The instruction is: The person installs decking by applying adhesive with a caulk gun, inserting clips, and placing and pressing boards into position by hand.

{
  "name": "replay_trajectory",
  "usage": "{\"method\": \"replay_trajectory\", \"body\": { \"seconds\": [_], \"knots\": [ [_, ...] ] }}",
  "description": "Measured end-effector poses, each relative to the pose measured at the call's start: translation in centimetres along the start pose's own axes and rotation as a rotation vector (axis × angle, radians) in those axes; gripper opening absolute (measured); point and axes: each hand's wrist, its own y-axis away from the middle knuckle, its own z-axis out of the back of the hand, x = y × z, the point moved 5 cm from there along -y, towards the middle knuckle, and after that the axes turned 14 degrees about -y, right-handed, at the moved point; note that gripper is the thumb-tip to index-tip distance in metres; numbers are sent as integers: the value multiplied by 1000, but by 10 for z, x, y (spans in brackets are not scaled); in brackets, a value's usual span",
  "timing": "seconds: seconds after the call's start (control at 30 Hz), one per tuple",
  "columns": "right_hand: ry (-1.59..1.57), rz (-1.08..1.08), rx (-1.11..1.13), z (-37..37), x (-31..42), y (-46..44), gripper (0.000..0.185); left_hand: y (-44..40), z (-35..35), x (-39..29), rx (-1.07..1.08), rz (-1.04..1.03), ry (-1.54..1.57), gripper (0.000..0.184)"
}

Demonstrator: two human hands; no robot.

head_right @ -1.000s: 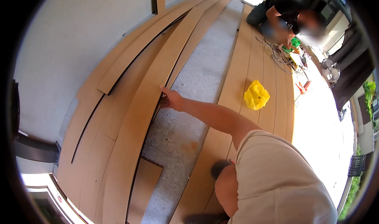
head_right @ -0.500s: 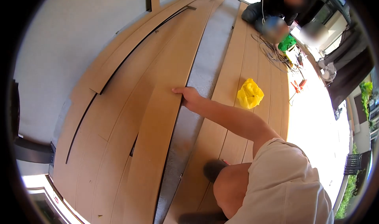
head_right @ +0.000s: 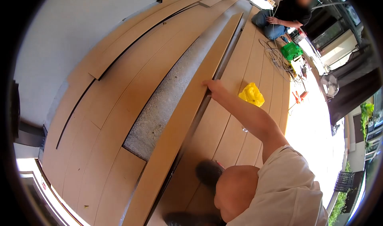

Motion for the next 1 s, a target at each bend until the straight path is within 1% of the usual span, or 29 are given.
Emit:
{"method": "replay_trajectory", "body": {
  "seconds": [0.07,0.1,0.13,0.17,0.2,0.23,0.27,0.3,0.33,0.37,0.4,0.43,0.47,0.5,0.57,0.7,0.8,0.9,1.0],
  "knots": [
    [48,-1,-11,-6,-3,-4,28,-18,5,15,54,48,83,58],
    [84,13,-42,-9,-2,-5,29,-27,13,24,-34,72,51,55],
    [122,29,-75,-10,0,-7,31,-33,11,28,-49,75,52,55],
    [135,18,-73,-8,-1,-17,31,-37,-4,32,-10,95,80,54],
    [148,52,-104,-4,0,-27,31,-41,-16,37,21,116,111,52],
    [171,70,-130,1,-5,-37,30,-45,-13,45,32,137,141,51],
    [158,66,-128,1,-6,-41,31,-61,15,65,71,122,162,41],
    [156,6,-80,18,-13,-69,30,-61,17,72,-11,186,173,36],
    [108,-82,1,34,-27,-109,27,-60,21,75,43,190,179,37],
    [92,-95,31,27,-20,-94,23,-58,21,75,44,184,141,32],
    [96,-97,126,31,-16,-99,22,-55,15,73,32,171,164,31],
    [146,-132,96,37,-17,-108,22,-56,15,74,14,150,147,31],
    [137,-125,-68,45,-2,-107,21,-55,10,71,-21,145,136,30],
    [154,-116,-142,51,1,-104,21,-54,6,67,-21,129,104,30],
    [189,-96,-227,63,14,-91,19,-59,9,67,-16,135,90,30],
    [249,-48,-293,87,40,-68,18,-62,0,62,-15,132,89,30],
    [317,-22,-312,97,51,-54,18,-60,1,64,25,143,128,30],
    [407,22,-323,102,64,-40,19,-57,7,69,-1,149,142,30],
    [526,76,-316,94,83,-28,21,-44,1,74,28,165,139,34]
  ]
}}
